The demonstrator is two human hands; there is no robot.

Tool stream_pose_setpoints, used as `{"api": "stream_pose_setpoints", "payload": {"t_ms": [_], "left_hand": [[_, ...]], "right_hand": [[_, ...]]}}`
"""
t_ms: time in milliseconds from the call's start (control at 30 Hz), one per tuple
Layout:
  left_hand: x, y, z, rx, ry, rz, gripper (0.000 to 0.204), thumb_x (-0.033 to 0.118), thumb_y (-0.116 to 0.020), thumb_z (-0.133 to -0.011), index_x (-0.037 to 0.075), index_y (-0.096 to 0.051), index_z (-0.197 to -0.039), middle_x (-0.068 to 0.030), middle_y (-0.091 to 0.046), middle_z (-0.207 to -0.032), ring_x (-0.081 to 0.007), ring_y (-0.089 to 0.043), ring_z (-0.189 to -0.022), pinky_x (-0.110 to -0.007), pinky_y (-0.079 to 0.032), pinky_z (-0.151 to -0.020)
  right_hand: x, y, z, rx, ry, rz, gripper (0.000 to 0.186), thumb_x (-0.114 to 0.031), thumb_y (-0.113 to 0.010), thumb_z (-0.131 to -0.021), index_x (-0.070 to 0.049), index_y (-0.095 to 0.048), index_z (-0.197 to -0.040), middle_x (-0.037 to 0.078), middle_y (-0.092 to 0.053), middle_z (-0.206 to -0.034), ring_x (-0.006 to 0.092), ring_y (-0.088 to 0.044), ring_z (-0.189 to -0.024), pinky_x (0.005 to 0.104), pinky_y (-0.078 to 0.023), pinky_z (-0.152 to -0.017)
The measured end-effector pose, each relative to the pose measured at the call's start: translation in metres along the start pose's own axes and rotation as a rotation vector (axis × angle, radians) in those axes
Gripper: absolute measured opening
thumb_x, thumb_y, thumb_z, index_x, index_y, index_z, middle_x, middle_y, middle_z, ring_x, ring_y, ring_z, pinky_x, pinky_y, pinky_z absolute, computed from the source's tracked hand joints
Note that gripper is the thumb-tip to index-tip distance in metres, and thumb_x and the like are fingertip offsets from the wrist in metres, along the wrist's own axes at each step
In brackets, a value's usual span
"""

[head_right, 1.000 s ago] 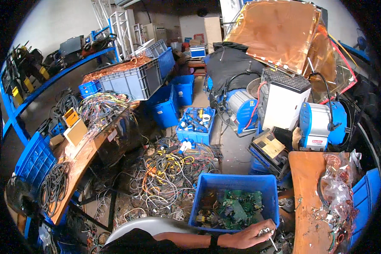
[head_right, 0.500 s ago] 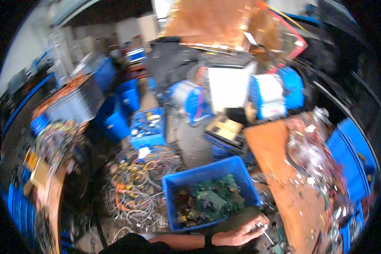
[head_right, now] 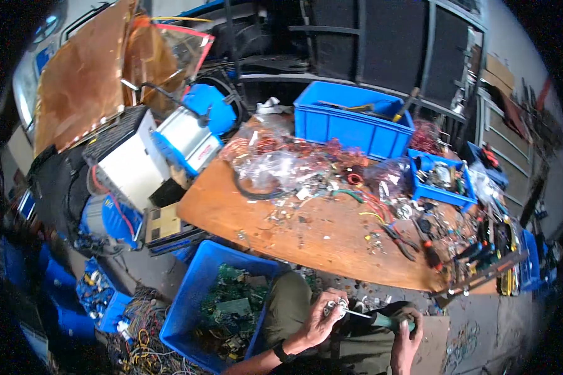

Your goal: The person sits on the floor in a cluttered workshop and uses a screwdriver to disassemble a white plastic electrical component. They carefully remove screws and separate the casing to access the internal parts.

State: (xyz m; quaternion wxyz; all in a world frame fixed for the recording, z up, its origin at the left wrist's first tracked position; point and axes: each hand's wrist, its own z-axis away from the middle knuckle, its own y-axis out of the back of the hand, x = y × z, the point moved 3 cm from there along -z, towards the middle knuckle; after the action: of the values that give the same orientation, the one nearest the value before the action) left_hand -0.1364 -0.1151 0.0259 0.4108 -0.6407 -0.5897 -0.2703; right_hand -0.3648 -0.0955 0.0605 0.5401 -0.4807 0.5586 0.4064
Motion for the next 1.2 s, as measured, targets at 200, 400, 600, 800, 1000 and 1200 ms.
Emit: {"api": "stream_pose_setpoints", "payload": {"t_ms": [200,400,600,800,1000,1200], "left_hand": [[-0.007,-0.024,0.003,-0.032,-0.004,-0.060,0.011,0.006,-0.053,-0.102,0.006,-0.049,-0.113,-0.0109,-0.060,-0.110,-0.0198,-0.057,-0.101,-0.036,-0.047,-0.090],[-0.015,-0.037,0.006,-0.032,0.124,-0.070,0.017,0.004,-0.052,-0.102,0.009,-0.049,-0.118,-0.0107,-0.060,-0.112,-0.0181,-0.058,-0.101,-0.034,-0.050,-0.086],[-0.026,-0.043,0.002,-0.066,0.236,-0.169,0.015,0.004,-0.048,-0.104,0.007,-0.046,-0.118,-0.0116,-0.058,-0.117,-0.0170,-0.058,-0.099,-0.033,-0.051,-0.085],[-0.036,-0.048,-0.007,-0.061,0.178,-0.106,0.018,0.008,-0.056,-0.103,0.005,-0.049,-0.119,-0.0127,-0.059,-0.114,-0.0192,-0.057,-0.101,-0.033,-0.050,-0.087],[-0.042,-0.055,-0.018,-0.157,0.110,-0.107,0.021,0.005,-0.057,-0.099,0.006,-0.048,-0.118,-0.0123,-0.056,-0.113,-0.0184,-0.055,-0.095,-0.033,-0.049,-0.084],[-0.045,-0.059,-0.015,-0.190,0.213,-0.043,0.030,0.020,-0.060,-0.099,0.010,-0.040,-0.118,-0.0133,-0.053,-0.109,-0.0220,-0.060,-0.094,-0.058,-0.038,-0.113]], "right_hand": [[-0.015,0.027,0.004,-0.098,0.093,-0.018,0.031,-0.010,-0.062,-0.097,-0.005,-0.054,-0.127,0.004,-0.060,-0.098,0.0136,-0.056,-0.089,0.0269,-0.046,-0.077],[0.027,0.060,-0.011,0.002,0.001,0.034,0.034,-0.023,-0.059,-0.100,-0.006,-0.049,-0.128,0.001,-0.053,-0.094,0.0086,-0.049,-0.081,0.0236,-0.040,-0.072],[0.045,0.069,-0.032,-0.078,-0.234,-0.074,0.046,-0.021,-0.067,-0.093,-0.007,-0.047,-0.132,0.005,-0.057,-0.104,0.0138,-0.056,-0.077,0.0283,-0.048,-0.061],[0.024,0.055,-0.047,-0.033,-0.211,-0.060,0.044,-0.018,-0.065,-0.094,-0.005,-0.047,-0.132,0.005,-0.058,-0.106,0.0107,-0.053,-0.087,0.0242,-0.045,-0.075],[0.040,0.068,-0.056,-0.074,-0.039,-0.212,0.067,-0.027,-0.078,-0.084,-0.006,-0.043,-0.137,0.009,-0.061,-0.113,0.0159,-0.056,-0.102,0.0332,-0.046,-0.090],[0.036,0.072,-0.056,0.014,-0.152,0.033,0.034,-0.015,-0.069,-0.094,-0.001,-0.057,-0.122,0.005,-0.063,-0.100,0.0117,-0.058,-0.089,0.0270,-0.049,-0.077]]}}
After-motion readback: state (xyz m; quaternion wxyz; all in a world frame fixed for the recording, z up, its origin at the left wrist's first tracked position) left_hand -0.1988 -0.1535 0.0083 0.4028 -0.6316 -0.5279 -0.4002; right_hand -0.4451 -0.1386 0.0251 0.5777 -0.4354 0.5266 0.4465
